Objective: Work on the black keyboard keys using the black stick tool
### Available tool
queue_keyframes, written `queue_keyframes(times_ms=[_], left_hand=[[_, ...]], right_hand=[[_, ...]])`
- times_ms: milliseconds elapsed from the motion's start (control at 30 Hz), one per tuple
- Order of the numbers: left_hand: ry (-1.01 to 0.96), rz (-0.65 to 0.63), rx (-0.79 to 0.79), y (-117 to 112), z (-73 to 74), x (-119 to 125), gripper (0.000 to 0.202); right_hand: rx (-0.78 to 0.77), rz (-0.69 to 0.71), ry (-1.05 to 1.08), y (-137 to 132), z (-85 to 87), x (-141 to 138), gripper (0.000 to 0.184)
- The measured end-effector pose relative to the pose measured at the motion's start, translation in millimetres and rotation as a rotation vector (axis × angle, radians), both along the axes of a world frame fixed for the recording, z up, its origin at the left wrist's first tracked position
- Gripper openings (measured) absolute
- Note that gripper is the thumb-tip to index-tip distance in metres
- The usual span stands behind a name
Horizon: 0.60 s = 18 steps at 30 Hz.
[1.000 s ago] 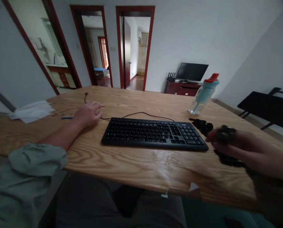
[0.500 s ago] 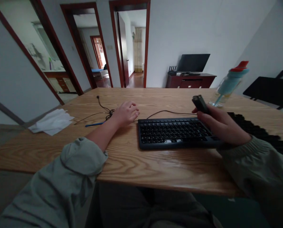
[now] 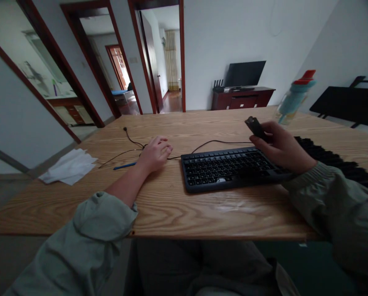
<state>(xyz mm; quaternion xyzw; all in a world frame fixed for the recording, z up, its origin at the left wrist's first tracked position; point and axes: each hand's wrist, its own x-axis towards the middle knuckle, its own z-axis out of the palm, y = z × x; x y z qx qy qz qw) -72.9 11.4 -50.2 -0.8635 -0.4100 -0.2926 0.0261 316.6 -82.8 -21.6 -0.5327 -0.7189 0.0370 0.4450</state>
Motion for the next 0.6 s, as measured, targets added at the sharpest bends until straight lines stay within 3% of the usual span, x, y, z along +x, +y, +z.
queue_keyframes(times_ms=[467,600], left_hand=[[-0.147,0.095,-0.004,-12,11.9,-17,0.038],[-0.138,0.104,0.036,-25,15.1,-19,0.034]], right_hand=[[-0.004,0.097,0.017,-23,2.6,-26,0.021],[-0.092,0.207,-0.212,-27,-2.8,-19,0.023]])
